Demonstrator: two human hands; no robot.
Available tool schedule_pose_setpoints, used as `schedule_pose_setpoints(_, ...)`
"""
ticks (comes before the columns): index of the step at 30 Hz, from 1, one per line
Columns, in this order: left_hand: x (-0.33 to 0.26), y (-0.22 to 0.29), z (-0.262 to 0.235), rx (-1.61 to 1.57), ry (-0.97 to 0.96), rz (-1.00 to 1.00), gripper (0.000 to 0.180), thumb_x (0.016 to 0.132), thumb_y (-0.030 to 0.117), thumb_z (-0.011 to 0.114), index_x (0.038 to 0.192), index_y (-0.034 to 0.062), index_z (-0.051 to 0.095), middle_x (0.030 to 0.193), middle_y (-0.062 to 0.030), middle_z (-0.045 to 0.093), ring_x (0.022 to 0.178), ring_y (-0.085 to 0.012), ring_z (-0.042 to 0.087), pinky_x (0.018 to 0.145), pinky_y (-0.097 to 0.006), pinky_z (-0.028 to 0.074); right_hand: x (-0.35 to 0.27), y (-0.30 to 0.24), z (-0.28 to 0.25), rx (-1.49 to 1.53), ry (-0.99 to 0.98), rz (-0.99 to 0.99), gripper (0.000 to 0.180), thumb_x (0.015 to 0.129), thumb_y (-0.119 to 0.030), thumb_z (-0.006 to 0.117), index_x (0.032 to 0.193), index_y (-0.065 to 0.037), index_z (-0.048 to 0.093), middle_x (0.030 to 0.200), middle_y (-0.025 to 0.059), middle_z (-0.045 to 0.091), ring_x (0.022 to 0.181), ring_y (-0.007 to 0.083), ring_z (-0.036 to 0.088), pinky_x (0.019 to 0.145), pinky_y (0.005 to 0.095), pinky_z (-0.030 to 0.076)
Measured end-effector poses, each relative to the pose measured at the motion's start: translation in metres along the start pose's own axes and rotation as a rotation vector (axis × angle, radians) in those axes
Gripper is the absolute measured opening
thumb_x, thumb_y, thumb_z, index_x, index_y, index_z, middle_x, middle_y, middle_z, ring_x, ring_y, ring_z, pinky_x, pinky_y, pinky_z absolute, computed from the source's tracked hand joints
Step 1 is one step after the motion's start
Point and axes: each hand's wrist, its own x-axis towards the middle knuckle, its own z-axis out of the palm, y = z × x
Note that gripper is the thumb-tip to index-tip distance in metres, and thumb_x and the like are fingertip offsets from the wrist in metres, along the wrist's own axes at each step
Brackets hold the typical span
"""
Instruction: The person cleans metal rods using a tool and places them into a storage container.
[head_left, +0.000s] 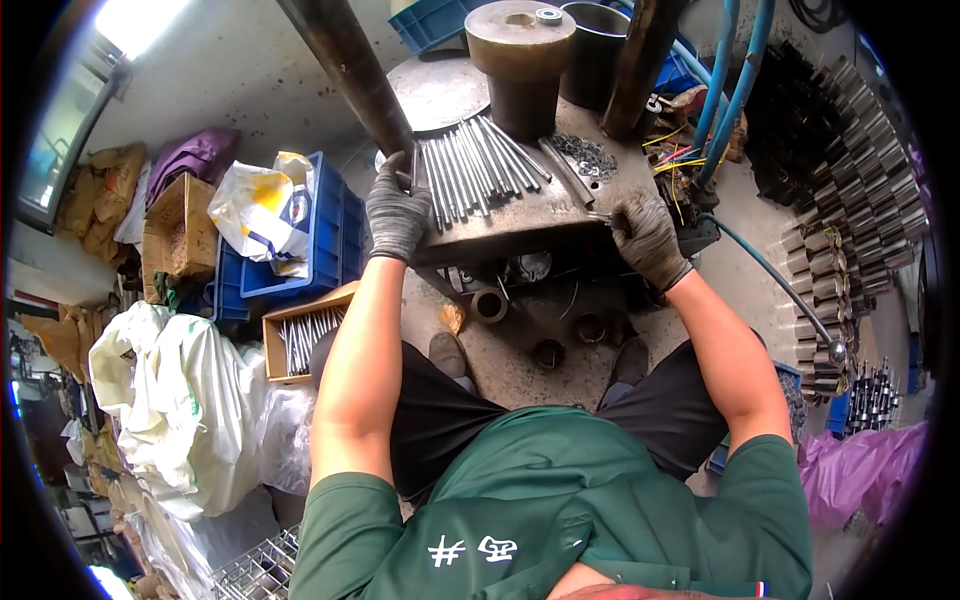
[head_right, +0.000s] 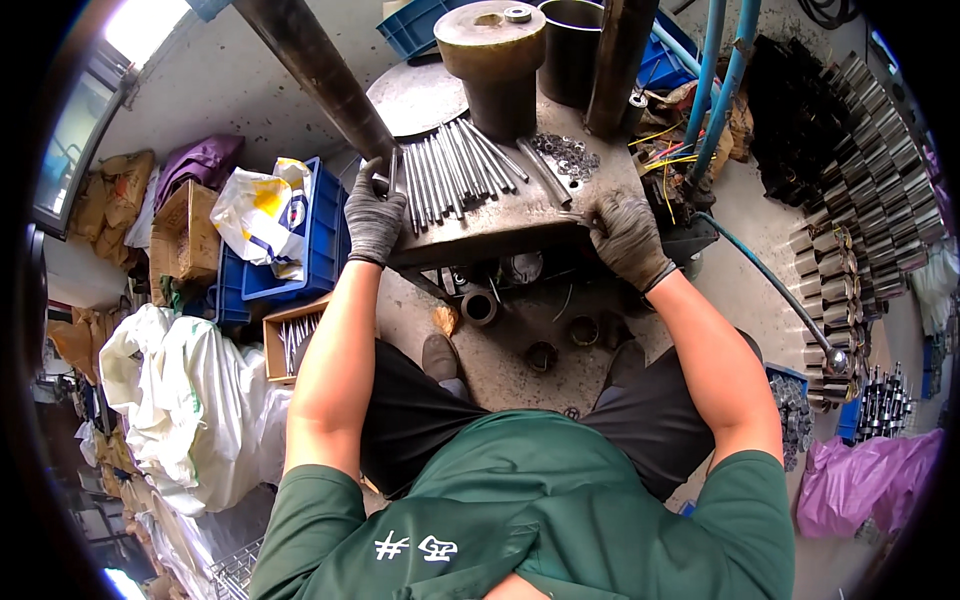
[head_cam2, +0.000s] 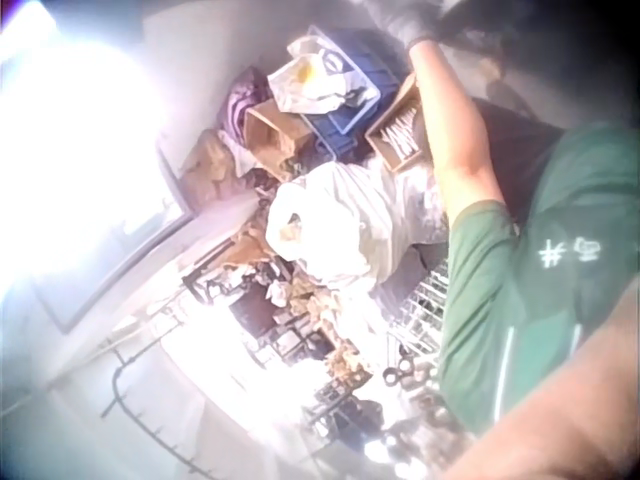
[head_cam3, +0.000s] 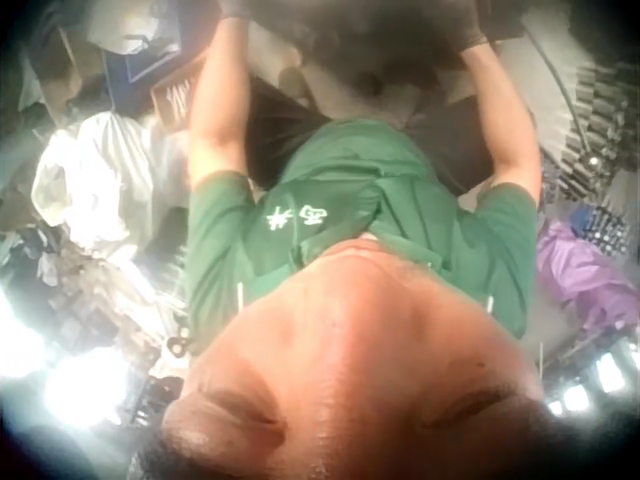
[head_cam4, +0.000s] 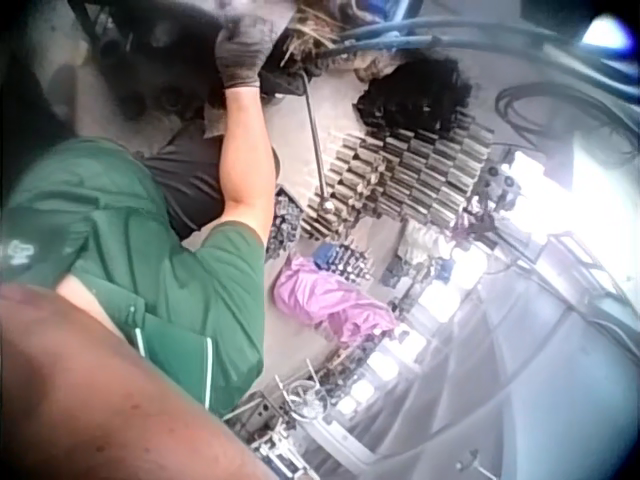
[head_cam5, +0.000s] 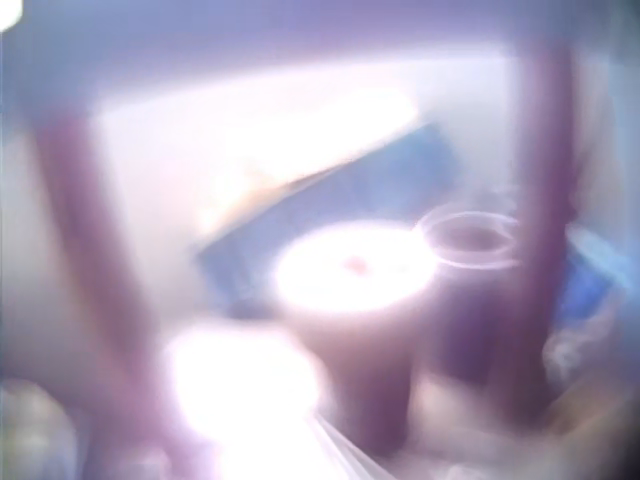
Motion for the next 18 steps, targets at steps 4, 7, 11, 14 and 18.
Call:
schedule_pose_setpoints(4,0.003,0.004,-0.005,-0.452,-0.009,-0.084,0.039,0.089,0.000,0.067,0.128,-0.0014,0.067,0.096,-0.0072,0.071,0.084,-0.0123,0.066,0.077,-0.026,0.055,-0.004,-0.015,-0.007,0.300,0.044,0.443,0.014,0.084,-0.001,0.070,0.094,-0.005,0.062,0.084,0.0074,0.063,0.078,0.0186,0.061,0.076,0.0310,0.051)
schedule_pose_setpoints(7,-0.001,0.023,-0.019,-1.206,-0.111,-0.404,0.038,0.092,0.004,0.065,0.129,-0.0063,0.063,0.092,-0.0090,0.069,0.083,-0.0147,0.067,0.072,-0.028,0.057,-0.006,-0.021,-0.017,0.923,0.187,0.525,0.020,0.089,0.000,0.073,0.106,-0.004,0.064,0.093,-0.0023,0.065,0.085,0.0078,0.059,0.080,0.0265,0.052)
schedule_pose_setpoints(11,-0.039,0.098,-0.030,-1.542,-0.400,-0.687,0.034,0.098,0.021,0.066,0.123,-0.0011,0.061,0.099,-0.0098,0.066,0.083,-0.0197,0.067,0.072,-0.034,0.060,0.007,-0.058,-0.036,1.082,0.205,0.627,0.024,0.087,0.000,0.079,0.106,-0.007,0.066,0.093,0.0004,0.069,0.083,0.0098,0.065,0.077,0.0250,0.054)
schedule_pose_setpoints(14,-0.070,0.120,-0.002,-1.313,-0.545,-0.607,0.029,0.103,0.026,0.063,0.122,0.0035,0.062,0.105,-0.0100,0.068,0.072,-0.0153,0.063,0.063,-0.029,0.055,0.014,-0.069,-0.027,1.149,0.140,0.611,0.013,0.089,-0.004,0.075,0.098,-0.005,0.067,0.095,-0.0004,0.067,0.088,0.0083,0.061,0.083,0.0249,0.051)
schedule_pose_setpoints(18,-0.087,0.133,0.023,-1.037,-0.755,-0.403,0.017,0.103,0.019,0.063,0.113,0.0058,0.064,0.089,-0.0015,0.067,0.064,-0.0039,0.055,0.052,-0.018,0.044,0.020,-0.073,-0.020,1.291,0.029,0.701,0.016,0.088,-0.002,0.075,0.100,-0.005,0.065,0.097,0.0012,0.067,0.086,0.0091,0.061,0.082,0.0243,0.052)
